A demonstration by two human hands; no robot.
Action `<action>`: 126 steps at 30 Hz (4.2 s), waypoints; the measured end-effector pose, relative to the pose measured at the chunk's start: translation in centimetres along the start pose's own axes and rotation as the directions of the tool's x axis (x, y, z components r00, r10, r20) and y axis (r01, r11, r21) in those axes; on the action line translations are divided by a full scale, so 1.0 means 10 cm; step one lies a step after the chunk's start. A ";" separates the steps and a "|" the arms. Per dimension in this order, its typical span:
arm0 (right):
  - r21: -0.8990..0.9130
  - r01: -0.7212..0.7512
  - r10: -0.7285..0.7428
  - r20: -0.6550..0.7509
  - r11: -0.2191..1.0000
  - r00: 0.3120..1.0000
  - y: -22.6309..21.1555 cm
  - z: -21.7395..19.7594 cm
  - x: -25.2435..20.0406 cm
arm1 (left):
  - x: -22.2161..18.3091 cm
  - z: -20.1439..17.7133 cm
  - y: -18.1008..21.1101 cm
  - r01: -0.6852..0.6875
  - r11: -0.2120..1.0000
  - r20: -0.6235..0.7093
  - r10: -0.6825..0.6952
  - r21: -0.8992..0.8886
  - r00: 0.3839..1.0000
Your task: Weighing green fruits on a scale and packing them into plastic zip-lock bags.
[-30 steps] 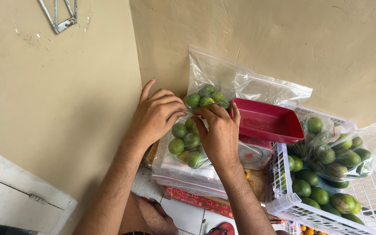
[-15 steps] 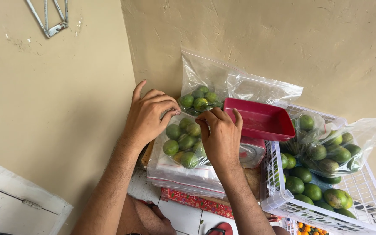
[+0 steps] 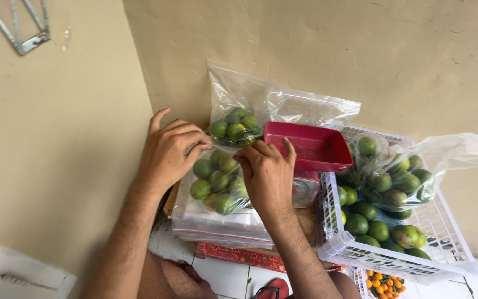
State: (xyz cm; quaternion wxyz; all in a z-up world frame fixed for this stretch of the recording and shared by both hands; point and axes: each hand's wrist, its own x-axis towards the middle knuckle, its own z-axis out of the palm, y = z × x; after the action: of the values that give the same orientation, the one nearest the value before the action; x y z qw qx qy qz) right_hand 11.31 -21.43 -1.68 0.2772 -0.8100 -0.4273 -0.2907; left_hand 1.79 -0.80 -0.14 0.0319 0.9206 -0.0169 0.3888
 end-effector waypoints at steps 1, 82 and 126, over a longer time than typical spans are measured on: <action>-0.009 -0.007 0.007 -0.007 1.000 1.000 -0.01 -0.04 0.01 | 0.01 0.01 -0.03 -0.011 1.000 -0.002 0.011 -0.007 1.000; 0.431 -0.496 0.545 0.012 0.754 0.838 0.55 0.39 -1.31 | -1.14 -1.42 0.11 0.308 0.939 -0.435 -0.216 0.152 0.874; 0.414 -0.027 -0.184 0.461 0.910 0.868 0.10 0.77 -0.96 | -1.38 -1.62 0.58 0.797 0.604 -0.315 -0.758 -0.009 0.571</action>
State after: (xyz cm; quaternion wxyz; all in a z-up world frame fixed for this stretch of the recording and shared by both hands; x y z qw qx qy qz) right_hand 9.48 -21.67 -13.89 0.3099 -0.7626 -0.5677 0.0087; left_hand -19.75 -5.37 1.46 0.1399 0.7669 0.4207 0.4640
